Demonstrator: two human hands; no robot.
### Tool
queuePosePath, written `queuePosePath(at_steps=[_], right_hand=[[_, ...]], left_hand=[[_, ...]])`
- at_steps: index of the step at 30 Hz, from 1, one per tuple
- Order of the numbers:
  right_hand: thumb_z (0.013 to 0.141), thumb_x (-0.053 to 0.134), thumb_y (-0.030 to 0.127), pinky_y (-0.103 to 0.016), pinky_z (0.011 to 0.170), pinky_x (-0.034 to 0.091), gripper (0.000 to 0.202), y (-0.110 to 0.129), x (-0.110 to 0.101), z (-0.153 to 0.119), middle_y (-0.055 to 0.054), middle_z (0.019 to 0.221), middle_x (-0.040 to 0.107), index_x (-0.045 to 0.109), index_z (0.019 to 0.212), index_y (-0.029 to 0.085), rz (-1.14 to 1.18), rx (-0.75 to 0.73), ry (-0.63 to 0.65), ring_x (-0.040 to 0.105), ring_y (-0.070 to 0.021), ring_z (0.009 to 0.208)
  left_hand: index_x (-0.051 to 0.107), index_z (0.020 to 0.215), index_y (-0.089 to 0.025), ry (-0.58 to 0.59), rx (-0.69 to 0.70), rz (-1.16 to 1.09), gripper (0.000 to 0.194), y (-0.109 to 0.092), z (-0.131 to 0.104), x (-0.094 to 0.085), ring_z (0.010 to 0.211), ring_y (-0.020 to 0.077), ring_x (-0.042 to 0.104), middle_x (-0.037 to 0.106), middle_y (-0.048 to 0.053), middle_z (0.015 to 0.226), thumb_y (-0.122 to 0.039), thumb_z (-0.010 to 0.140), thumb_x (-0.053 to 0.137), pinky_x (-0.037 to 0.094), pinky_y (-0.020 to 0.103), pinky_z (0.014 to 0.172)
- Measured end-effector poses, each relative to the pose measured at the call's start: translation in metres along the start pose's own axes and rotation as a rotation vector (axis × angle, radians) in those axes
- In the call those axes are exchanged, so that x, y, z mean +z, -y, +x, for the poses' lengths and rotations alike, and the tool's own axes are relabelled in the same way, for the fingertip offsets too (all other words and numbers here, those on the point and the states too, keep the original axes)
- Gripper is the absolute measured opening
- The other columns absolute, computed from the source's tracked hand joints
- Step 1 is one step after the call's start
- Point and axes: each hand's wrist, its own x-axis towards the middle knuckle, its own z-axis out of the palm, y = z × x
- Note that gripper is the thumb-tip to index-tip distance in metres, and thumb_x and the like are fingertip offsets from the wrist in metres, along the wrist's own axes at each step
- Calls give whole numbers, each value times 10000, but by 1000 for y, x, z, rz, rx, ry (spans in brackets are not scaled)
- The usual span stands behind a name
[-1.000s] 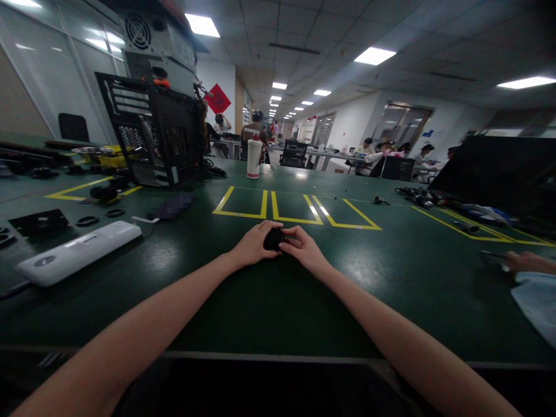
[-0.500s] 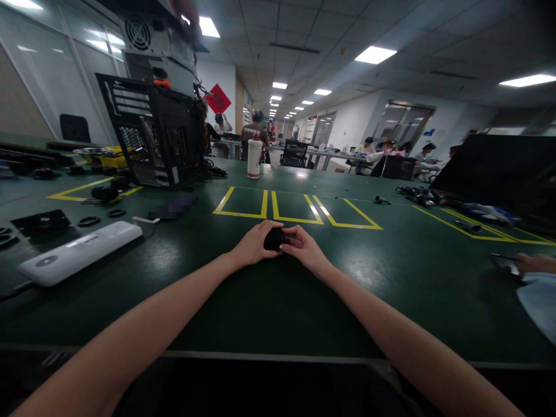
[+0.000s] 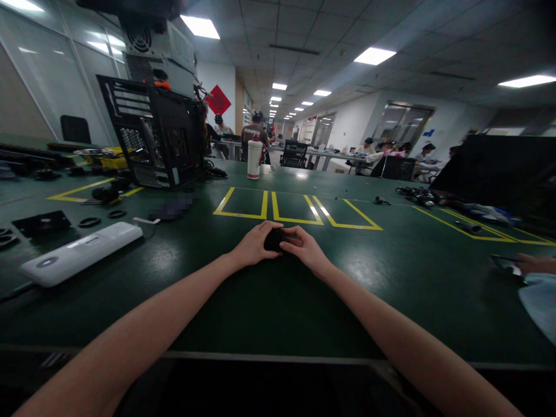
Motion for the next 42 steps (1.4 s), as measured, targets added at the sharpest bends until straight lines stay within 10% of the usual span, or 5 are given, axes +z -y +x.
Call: queuePosePath(at_steps=[42], right_hand=[[699, 603, 302, -321, 752, 489, 235, 9, 18, -8, -8, 943, 544, 480, 879, 213, -22, -29, 73, 588, -140, 819]], left_hand=[[392, 1138, -231, -7, -18, -9, 580, -5, -21, -14, 1006, 211, 487, 481, 40, 1090, -272, 633, 675, 415, 358, 866]])
